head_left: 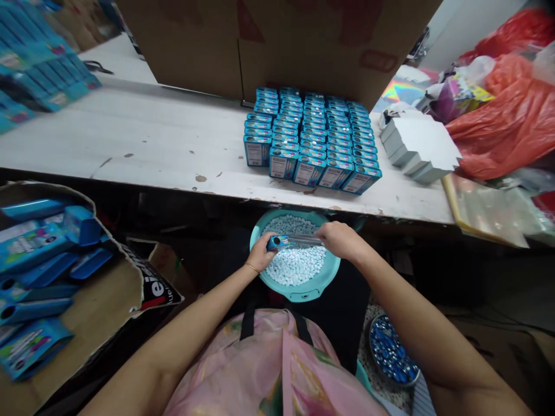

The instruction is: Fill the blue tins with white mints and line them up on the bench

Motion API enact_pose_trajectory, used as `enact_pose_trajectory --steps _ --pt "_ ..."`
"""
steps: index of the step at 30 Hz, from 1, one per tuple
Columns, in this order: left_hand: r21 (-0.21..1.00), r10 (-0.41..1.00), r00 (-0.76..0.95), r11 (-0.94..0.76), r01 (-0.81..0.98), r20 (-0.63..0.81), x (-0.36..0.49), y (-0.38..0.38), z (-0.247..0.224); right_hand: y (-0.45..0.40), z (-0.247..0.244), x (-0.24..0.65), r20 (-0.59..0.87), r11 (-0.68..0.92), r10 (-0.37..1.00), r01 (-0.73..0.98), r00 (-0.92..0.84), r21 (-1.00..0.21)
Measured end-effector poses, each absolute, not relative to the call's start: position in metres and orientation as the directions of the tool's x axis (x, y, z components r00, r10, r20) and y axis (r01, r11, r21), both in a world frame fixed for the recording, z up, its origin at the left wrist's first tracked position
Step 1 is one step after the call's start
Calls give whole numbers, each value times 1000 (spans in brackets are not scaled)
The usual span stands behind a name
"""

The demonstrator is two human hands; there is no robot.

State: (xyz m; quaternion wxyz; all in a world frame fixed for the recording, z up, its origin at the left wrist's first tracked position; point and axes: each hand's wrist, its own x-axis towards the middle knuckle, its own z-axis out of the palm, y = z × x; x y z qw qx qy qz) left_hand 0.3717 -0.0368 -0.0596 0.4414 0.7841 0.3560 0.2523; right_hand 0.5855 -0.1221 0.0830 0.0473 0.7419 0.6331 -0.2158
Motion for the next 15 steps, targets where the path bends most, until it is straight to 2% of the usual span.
enact_pose_trajectory --steps 3,6,8,11,15 --pt "890 842 536 -287 354 59 364 -36 -52 -135 37 609 -367 -239 921 934 130 -267" --pt "902 887 459 -239 360 51 356 -36 -49 -142 -21 597 -393 -380 879 895 271 -232" --pt "909 897 438 -229 347 59 352 -36 -49 -143 -53 570 -411 -416 861 880 300 -228" --pt "919 905 419 -224 323 73 350 -36 -52 -144 -80 531 -428 -365 878 879 215 -307" --pt "929 916 396 -205 307 71 349 -34 -52 -145 -91 521 -432 -304 897 841 94 -448"
